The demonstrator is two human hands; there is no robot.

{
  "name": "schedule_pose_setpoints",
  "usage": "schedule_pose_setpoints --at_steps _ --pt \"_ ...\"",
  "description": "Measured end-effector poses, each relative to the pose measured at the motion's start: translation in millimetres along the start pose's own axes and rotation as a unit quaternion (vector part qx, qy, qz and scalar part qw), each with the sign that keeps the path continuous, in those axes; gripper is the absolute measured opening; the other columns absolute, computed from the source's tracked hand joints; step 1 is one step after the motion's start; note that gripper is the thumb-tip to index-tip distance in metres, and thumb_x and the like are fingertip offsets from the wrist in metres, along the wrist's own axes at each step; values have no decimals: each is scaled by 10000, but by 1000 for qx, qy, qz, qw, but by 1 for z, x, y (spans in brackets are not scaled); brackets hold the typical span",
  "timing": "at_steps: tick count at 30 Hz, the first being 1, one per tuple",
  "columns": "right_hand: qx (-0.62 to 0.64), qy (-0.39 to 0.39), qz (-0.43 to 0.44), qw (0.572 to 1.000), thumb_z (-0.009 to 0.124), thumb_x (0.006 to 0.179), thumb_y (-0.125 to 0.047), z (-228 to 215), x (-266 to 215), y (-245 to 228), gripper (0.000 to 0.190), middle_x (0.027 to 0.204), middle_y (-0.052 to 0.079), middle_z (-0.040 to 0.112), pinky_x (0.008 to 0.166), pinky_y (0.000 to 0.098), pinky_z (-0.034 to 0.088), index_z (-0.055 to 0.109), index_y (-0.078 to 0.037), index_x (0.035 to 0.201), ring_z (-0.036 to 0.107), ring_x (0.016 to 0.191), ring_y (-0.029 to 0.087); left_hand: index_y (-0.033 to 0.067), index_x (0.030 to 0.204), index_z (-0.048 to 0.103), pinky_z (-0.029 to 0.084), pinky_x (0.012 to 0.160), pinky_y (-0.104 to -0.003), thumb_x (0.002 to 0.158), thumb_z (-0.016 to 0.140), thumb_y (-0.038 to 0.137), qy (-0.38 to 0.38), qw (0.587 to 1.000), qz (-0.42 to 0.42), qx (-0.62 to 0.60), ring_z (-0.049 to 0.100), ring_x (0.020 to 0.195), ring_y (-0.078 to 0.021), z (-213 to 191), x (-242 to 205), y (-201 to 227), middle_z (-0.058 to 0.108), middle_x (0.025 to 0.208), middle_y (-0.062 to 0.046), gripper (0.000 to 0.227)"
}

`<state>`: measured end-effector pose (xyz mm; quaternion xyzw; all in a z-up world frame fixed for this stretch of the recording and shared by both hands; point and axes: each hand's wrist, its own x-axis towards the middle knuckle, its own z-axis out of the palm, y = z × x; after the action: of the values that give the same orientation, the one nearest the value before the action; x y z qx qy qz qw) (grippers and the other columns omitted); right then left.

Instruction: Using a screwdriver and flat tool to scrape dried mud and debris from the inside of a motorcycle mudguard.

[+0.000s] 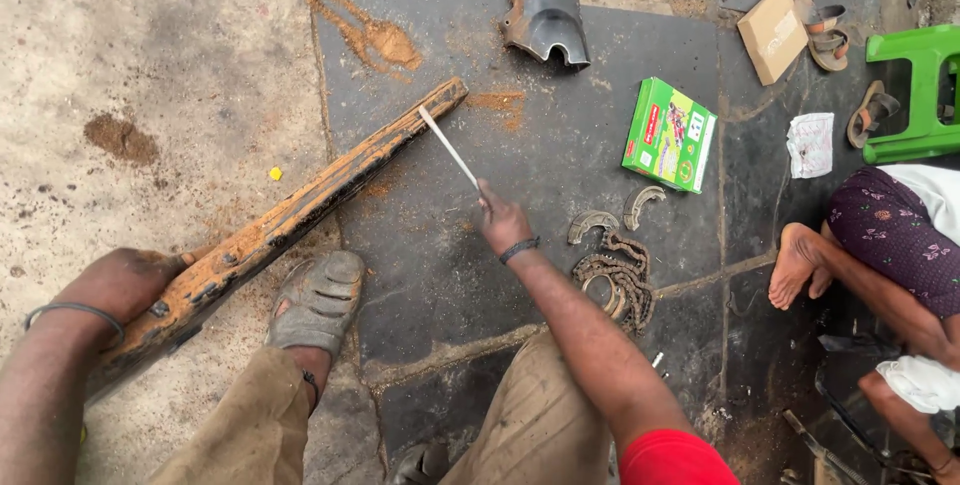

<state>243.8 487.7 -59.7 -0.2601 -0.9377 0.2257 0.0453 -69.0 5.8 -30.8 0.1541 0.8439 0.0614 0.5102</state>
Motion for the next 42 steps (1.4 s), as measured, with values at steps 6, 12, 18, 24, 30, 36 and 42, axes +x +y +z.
schedule_pose_setpoints --at_steps 6,12,18,24,30,36,42 --pt "-59 -89 266 958 560 1079 -261 -26 10 -65 401 877 229 747 701 490 585 564 -263 1480 736 741 350 107 1073 846 555 958 -472 1017 530 480 7 1000 9 -26 748 1024 -394 -11 -12 16 800 1096 -223 493" --pt "-37 24 38 998 587 956 -112 -5 3 -6 475 1011 178 762 653 464 597 609 -234 1415 730 790 363 38 1073 831 554 959 -457 1039 517 525 9 1000 15 -5 743 1046 -388 -9 1 11 798 1123 -243 580" --pt "44 -45 -114 992 624 1005 -148 1 -61 -135 458 816 176 691 580 472 533 591 -243 1452 660 666 331 -25 1044 805 556 947 -490 1019 595 523 6 995 -27 -95 722 1015 -398 -26 -33 31 764 1084 -275 588" --pt "-118 -222 135 958 440 1167 -266 -13 -47 -112 302 766 31 686 489 303 566 581 -382 1406 632 565 129 12 994 820 537 951 -491 985 590 554 9 996 -6 -88 731 1019 -382 -2 -29 38 773 1086 -260 589" --pt "-1 -134 -153 979 573 1070 -238 8 -119 -161 543 686 53 650 495 350 565 388 -266 1580 609 559 198 -8 1017 797 529 962 -495 1000 604 544 32 995 9 -95 708 1050 -415 -1 -34 61 747 1096 -286 584" --pt "-105 -111 63 986 583 1132 -263 -35 -46 -142 356 800 142 701 516 472 519 513 -323 1476 667 612 300 25 1039 781 525 976 -512 1020 533 534 85 988 48 -119 700 1060 -433 16 -40 97 733 1091 -271 566" --pt "-176 -185 -75 964 631 1026 -236 -39 -82 -139 447 846 115 722 593 470 571 557 -415 1428 709 677 315 57 1120 730 569 863 -545 1021 532 525 155 986 14 -59 709 1009 -443 13 -54 122 729 1062 -265 518"
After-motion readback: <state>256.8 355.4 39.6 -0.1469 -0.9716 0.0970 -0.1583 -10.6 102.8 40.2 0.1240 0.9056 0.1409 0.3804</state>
